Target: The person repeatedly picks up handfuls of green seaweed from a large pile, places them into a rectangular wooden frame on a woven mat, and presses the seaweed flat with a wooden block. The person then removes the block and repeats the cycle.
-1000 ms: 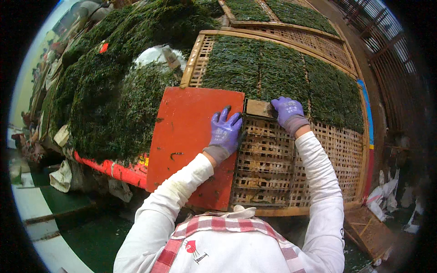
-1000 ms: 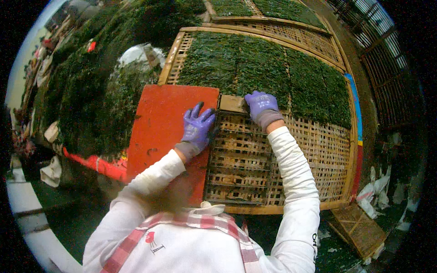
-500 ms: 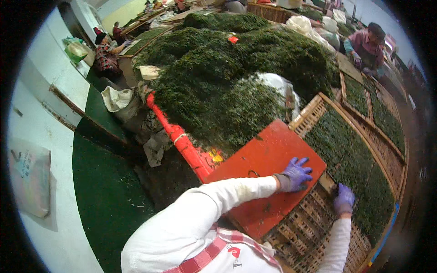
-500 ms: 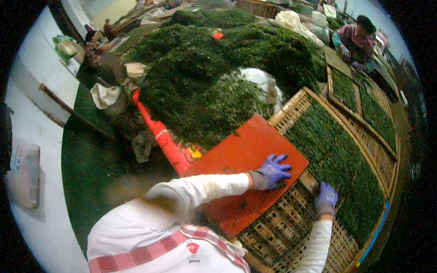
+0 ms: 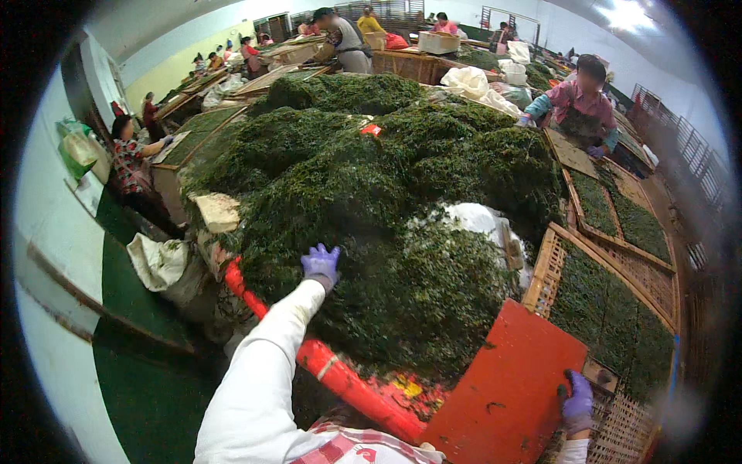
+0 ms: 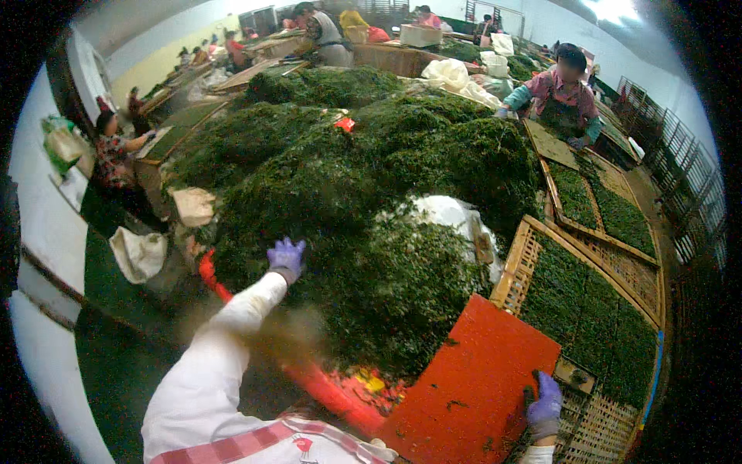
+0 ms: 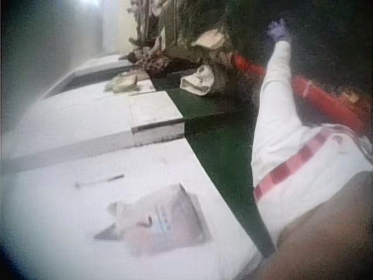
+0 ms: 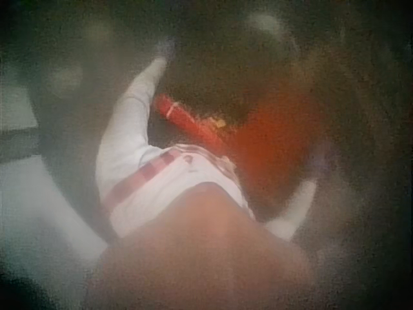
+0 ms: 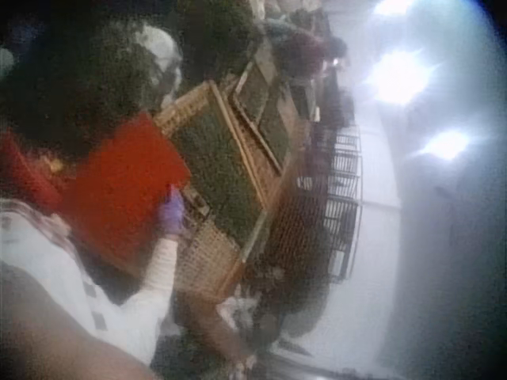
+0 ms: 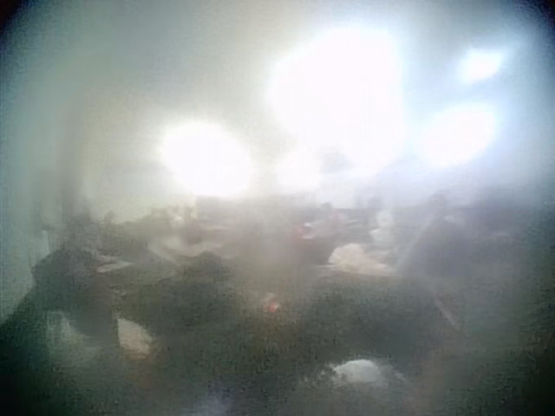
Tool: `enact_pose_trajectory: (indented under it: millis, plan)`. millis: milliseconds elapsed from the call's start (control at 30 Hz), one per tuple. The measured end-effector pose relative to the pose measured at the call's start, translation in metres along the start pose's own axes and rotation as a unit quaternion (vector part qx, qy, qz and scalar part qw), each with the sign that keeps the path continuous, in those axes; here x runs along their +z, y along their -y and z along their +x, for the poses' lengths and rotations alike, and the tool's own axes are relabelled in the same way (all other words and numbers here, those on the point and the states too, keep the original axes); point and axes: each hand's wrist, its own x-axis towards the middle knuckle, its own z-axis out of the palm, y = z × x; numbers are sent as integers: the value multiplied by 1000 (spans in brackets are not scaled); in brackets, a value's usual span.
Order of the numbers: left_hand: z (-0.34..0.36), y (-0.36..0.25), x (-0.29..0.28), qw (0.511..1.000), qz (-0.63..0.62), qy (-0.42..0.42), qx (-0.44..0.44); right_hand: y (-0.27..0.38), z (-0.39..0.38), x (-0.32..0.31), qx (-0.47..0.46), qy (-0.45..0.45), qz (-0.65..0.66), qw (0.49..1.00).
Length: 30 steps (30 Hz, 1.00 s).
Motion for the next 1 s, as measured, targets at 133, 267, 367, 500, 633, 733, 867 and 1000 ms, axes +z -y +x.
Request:
enact_pose_trajectory:
  millis: [133, 267, 367, 500, 633, 733, 867, 1000]
  plan:
    - [49, 21, 22, 985, -128, 13, 114, 95, 26, 28, -35, 26, 84, 996]
    - [76, 62, -15, 934, -318, -31, 161, 147, 46, 14, -84, 33, 32, 995]
    - [95, 106, -88, 827, -531, -31, 181, 162, 54, 7, -84, 11, 8, 996]
    - [99, 143, -202, 746, -615, -85, 241, 166, 56, 6, -46, -4, 103, 994]
    - [90, 167, -325, 626, -690, -101, 350, 172, 62, 3, -97, 1, 36, 995]
    - [74, 189, -406, 587, -682, -57, 432, 190, 67, -5, -98, -3, 69, 993]
    - [51, 180, -453, 577, -674, -36, 460, 233, 77, -13, -111, -3, 111, 988]
    - [35, 155, -450, 565, -688, 6, 456, 291, 91, -3, -187, -38, 182, 965]
